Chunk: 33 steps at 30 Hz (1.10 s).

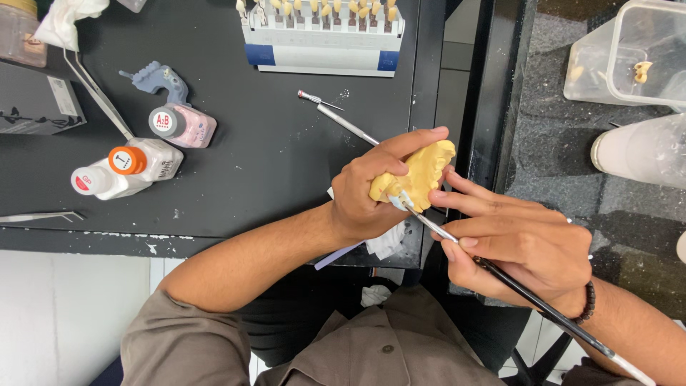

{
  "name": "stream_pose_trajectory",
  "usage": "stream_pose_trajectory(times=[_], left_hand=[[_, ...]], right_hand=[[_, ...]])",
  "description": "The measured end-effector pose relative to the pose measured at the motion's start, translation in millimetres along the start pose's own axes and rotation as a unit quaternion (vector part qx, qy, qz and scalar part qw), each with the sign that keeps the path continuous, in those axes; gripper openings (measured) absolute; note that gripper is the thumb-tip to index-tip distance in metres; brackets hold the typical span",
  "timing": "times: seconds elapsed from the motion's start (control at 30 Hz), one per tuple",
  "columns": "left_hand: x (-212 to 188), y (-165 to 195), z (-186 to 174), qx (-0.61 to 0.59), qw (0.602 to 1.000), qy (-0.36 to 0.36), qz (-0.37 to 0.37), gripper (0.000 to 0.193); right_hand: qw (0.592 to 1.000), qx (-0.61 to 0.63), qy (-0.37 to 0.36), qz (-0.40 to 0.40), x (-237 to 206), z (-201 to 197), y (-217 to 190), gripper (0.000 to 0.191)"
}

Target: The person holds a yellow denture model in one hand and uses a fine brush to apply white ceramic material onto the teeth area of the model. They then mix ceramic powder with liquid from a squeeze bottle on the bench, working the mixture with a small tool, and return to applying material to the denture with the brush.

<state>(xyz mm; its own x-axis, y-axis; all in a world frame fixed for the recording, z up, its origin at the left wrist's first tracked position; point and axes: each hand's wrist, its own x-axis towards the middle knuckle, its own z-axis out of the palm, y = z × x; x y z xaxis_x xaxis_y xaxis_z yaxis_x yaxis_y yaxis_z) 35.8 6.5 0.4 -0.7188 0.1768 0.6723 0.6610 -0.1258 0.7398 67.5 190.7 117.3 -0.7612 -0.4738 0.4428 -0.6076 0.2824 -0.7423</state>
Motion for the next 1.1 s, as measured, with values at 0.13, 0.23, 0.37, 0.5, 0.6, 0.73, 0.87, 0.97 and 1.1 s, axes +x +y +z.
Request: stream_pose_trajectory(times=[0.13, 0.23, 0.37, 0.5, 0.6, 0.73, 0.87, 0.97, 1.1], left_hand=[[-1.3, 3.3, -3.5, -0.016, 1.0, -0.002, -0.003, 0.064], [0.7, 1.7, 6.3, -0.011, 1.0, -0.002, 0.0, 0.065], [6.8, -4.7, 9.6, -0.007, 1.0, -0.005, 0.002, 0.065], [9.3, -5.5, 11.8, -0.015, 1.0, -0.006, -0.001, 0.064], [14.5, -10.3, 17.5, -0.011, 1.0, -0.005, -0.003, 0.064], [18.9, -12.5, 23.5, -0.012, 1.0, -0.005, -0.002, 0.064], [22.6, -14.6, 22.5, -0.006, 1.0, -0.002, 0.001, 0.065], [23.0, -16.1, 13.6, -0.008, 1.0, -0.003, 0.001, 0.065], [21.2, -12.9, 14.7, -0.004, 1.0, -0.003, -0.002, 0.064]], right_hand=[[1.0, -0.002, 0.0, -0.006, 0.6, 2.1, -2.7, 0.025], [1.0, 0.0, 0.002, -0.006, -3.2, -4.8, -0.3, 0.024], [1.0, -0.006, 0.001, -0.007, 0.4, -10.8, 4.8, 0.025], [1.0, -0.006, -0.004, -0.014, 0.4, -16.1, 7.4, 0.025], [1.0, -0.008, -0.006, -0.006, 0.8, -23.4, 12.6, 0.025], [1.0, 0.01, 0.001, -0.008, 1.1, -29.9, 17.2, 0.025], [1.0, 0.004, -0.003, -0.009, 5.3, -31.0, 17.8, 0.025], [1.0, 0.0, -0.004, -0.005, 7.6, -24.3, 18.3, 0.025], [1.0, 0.004, -0.007, -0.004, 7.4, -24.3, 16.4, 0.025]])
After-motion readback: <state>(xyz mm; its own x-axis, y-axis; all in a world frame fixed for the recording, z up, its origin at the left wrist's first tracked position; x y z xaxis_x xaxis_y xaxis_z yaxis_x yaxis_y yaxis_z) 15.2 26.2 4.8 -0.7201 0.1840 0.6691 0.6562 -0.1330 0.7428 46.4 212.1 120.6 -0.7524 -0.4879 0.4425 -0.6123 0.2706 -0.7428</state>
